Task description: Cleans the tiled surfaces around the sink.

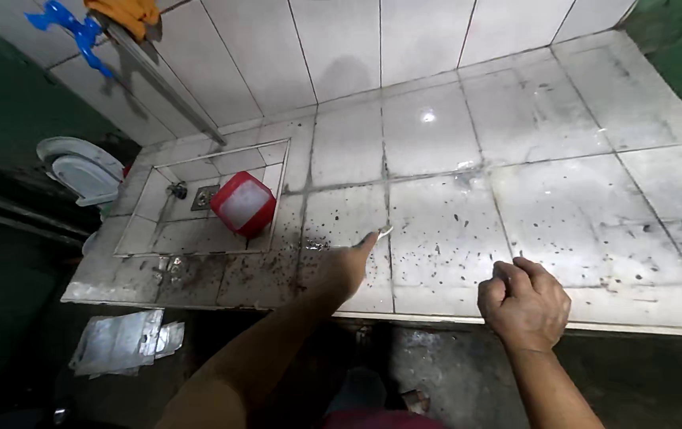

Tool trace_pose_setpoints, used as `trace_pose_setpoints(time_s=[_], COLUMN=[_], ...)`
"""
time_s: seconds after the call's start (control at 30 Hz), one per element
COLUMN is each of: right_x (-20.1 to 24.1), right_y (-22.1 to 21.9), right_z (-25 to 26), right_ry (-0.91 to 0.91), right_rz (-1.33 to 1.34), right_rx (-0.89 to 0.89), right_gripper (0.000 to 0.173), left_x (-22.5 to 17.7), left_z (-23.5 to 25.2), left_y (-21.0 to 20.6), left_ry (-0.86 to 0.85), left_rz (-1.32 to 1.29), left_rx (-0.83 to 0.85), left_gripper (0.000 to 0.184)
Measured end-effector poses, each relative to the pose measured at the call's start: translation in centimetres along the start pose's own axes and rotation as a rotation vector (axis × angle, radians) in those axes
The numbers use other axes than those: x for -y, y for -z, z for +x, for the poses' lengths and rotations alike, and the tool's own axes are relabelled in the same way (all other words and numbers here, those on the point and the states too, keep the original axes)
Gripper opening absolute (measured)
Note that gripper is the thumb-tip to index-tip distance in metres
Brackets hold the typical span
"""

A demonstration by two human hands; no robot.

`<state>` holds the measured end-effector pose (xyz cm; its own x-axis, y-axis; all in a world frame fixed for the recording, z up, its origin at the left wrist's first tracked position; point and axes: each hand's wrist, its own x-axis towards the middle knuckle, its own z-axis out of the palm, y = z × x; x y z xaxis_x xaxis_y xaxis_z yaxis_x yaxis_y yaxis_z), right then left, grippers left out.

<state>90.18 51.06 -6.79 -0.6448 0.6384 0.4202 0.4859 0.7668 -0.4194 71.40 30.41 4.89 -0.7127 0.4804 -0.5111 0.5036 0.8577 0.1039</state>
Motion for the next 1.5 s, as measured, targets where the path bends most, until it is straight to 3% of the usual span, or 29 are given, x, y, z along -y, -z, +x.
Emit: trace_pose_setpoints(time_s=[0.13,0.4,0.53,0.67,0.9,1.03,1.13,1.27,1.4,1.5], right_x=[0.0,-0.1,-0.1,0.0,-0.2,3.0,9.5,13.8,14.3,16.8], right_y=[-0.3,-0.1,0.0,0.1,0.3,4.5,6.0,5.0,4.8,3.9], right_z=[0.0,0.1,0.1,0.2,0.5,1.7,-0.2,-1.5,-1.8,-3.1], right_ry=[-0.001,-0.010,-0.014,-0.013,-0.042,-0.236,-0.254,-0.430,-0.598,-0.611], right_rz=[0.000,0.000,0.026,0.046,0.065,0.223,0.325,0.452,0.469,0.457], right_rx=[-0.030,0.002,0.029,0.025,0.075,0.319,0.393,0.542,0.648,0.692], right_gripper=[0.044,0.046,0.047,0.045,0.041,0.027,0.035,0.039,0.027,0.028], left_x=[0.8,-1.8,-1.0,-0.2,-1.6,-2.9,-5.1,-5.1,-0.5,3.5], left_z=[-5.4,4.2,-0.9,-5.8,0.6,-0.7,-3.7,-5.5,-6.6,-7.0], left_y=[-2.3,1.8,-1.5,-2.7,-0.1,-1.2,-3.2,-6.0,-5.9,-5.6], left_ry=[-0.077,0.022,0.055,0.025,0.064,-0.102,-0.184,-0.395,-0.590,-0.625], left_rz=[0.011,0.068,-0.010,-0.003,-0.060,-0.630,-1.013,-1.091,-1.069,-1.018], left_rx=[0.087,0.026,0.003,0.134,-0.005,-0.014,0.032,0.112,0.317,0.386], left_gripper=[0.059,0.062,0.061,0.061,0.056,0.053,0.055,0.054,0.057,0.057])
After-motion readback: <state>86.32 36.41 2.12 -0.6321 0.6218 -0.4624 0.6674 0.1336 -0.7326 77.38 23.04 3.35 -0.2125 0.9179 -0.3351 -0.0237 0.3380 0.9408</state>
